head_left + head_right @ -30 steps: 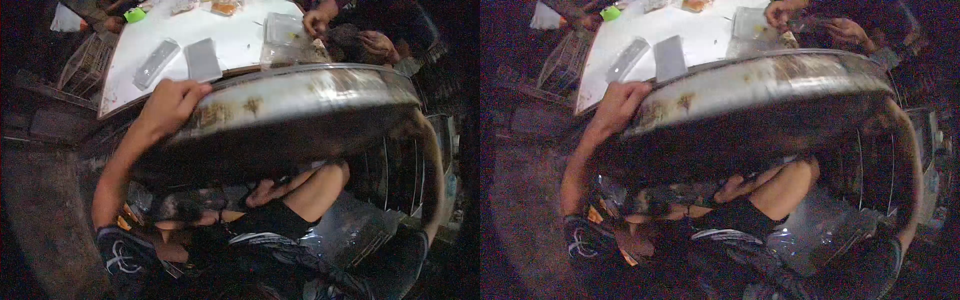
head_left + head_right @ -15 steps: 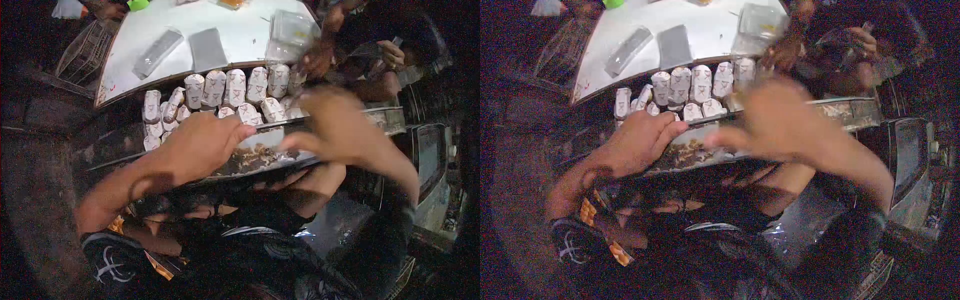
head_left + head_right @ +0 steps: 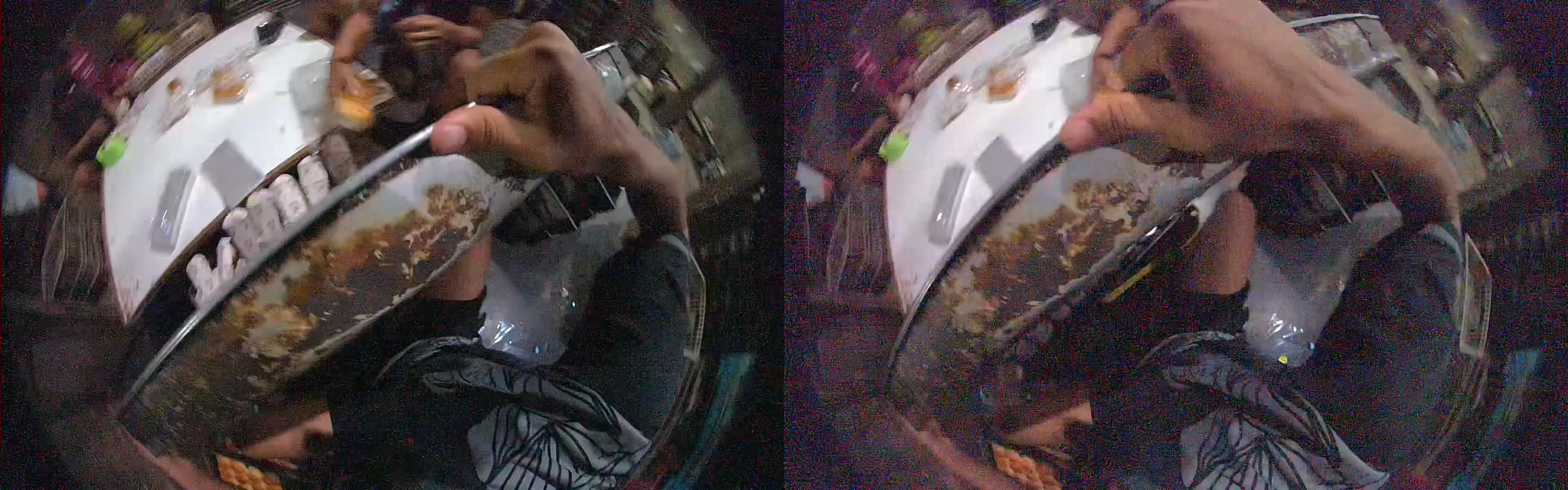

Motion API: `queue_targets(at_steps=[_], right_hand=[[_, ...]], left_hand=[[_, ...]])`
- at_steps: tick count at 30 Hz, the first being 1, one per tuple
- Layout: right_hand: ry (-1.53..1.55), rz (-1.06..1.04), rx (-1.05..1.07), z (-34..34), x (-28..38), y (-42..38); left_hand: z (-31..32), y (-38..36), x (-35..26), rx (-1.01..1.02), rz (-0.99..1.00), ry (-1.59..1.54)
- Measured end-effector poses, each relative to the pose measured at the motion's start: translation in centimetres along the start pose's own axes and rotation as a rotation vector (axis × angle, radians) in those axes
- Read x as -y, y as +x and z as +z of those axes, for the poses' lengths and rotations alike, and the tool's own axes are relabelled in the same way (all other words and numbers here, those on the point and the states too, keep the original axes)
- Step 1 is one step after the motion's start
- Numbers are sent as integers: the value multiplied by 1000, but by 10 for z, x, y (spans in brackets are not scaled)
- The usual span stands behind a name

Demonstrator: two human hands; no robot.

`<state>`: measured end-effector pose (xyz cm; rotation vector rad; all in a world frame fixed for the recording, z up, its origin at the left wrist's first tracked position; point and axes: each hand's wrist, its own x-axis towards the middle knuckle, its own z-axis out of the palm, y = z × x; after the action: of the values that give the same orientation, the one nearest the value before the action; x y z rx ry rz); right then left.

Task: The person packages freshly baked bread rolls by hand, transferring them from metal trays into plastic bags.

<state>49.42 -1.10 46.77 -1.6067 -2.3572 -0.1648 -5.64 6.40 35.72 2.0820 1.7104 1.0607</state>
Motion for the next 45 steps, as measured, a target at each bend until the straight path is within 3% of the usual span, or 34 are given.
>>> queue_targets(at_steps=[1,3,8,12,14,18,19,20,21,22,23,25,26,27,28,29,30,31,33,34,35,36,39,40,41,42,45], right_hand=[[-132,-128,-106,-4,-6,-11],[-254,-147,-154,-18,-3,-35],[-603,-59,-322,-16,12,-131],[-613,-33,-358,13,-33,-264],[-622,233,-252,27,-36,-302],[-885,487,-234,37,-52,-356],[-724,769,-196,30,-43,-363],[-546,1046,-155,21,-33,-368],[-104,1247,-361,10,-20,-357],[138,1300,-525,0,14,-307],[384,1335,-691,-2,40,-265],[490,889,-86,6,35,-266],[320,956,108,23,44,-246],[147,1012,299,43,51,-229],[-24,1182,401,63,33,-239],[-201,1335,508,87,11,-254],[-169,1162,202,97,-3,-278],[-252,1183,142,93,-10,-278],[-163,1326,4,100,-56,-306],[-213,1337,-200,99,-67,-300],[-333,1316,-130,94,-90,-306],[-428,1424,-26,87,-104,-297],[-318,1371,-87,89,-151,-315],[-268,1224,-34,95,-191,-355],[-203,1005,-298,109,-225,-401],[-350,1125,-274,114,-210,-383],[-816,1125,-5,124,-263,-433]], left_hand=[[29,-15,-7,61,-54,-135],[85,-40,-21,188,-180,-429],[175,-85,-50,528,-647,-1264],[222,-96,-88,679,-893,-1607],[242,-98,-113,725,-970,-1688],[278,-101,-177,825,-1028,-1741],[287,-102,-197,837,-1001,-1738],[298,-107,-228,698,-908,-1655],[308,-108,-252,810,-854,-1780],[332,-115,-267,893,-699,-1739],[343,-114,-291,1058,-745,-1789],[379,-125,-327,1297,-742,-1804],[391,-137,-343,1308,-824,-1819],[397,-135,-351,1553,-828,-1654],[400,-137,-357,1605,-867,-1488],[401,-144,-356,1539,-863,-1477],[403,-147,-354,1468,-848,-1468],[402,-143,-343,1439,-855,-1476],[397,-128,-310,1667,-485,-1637],[395,-123,-296,1621,-502,-1638],[393,-117,-283,1596,-503,-1593],[389,-113,-270,1561,-507,-1551],[371,-102,-223,1328,-514,-1556],[363,-98,-205,1274,-532,-1588],[350,-93,-187,1174,-527,-1550],[343,-92,-162,1108,-542,-1554],[321,-94,-90,770,-618,-1437]])
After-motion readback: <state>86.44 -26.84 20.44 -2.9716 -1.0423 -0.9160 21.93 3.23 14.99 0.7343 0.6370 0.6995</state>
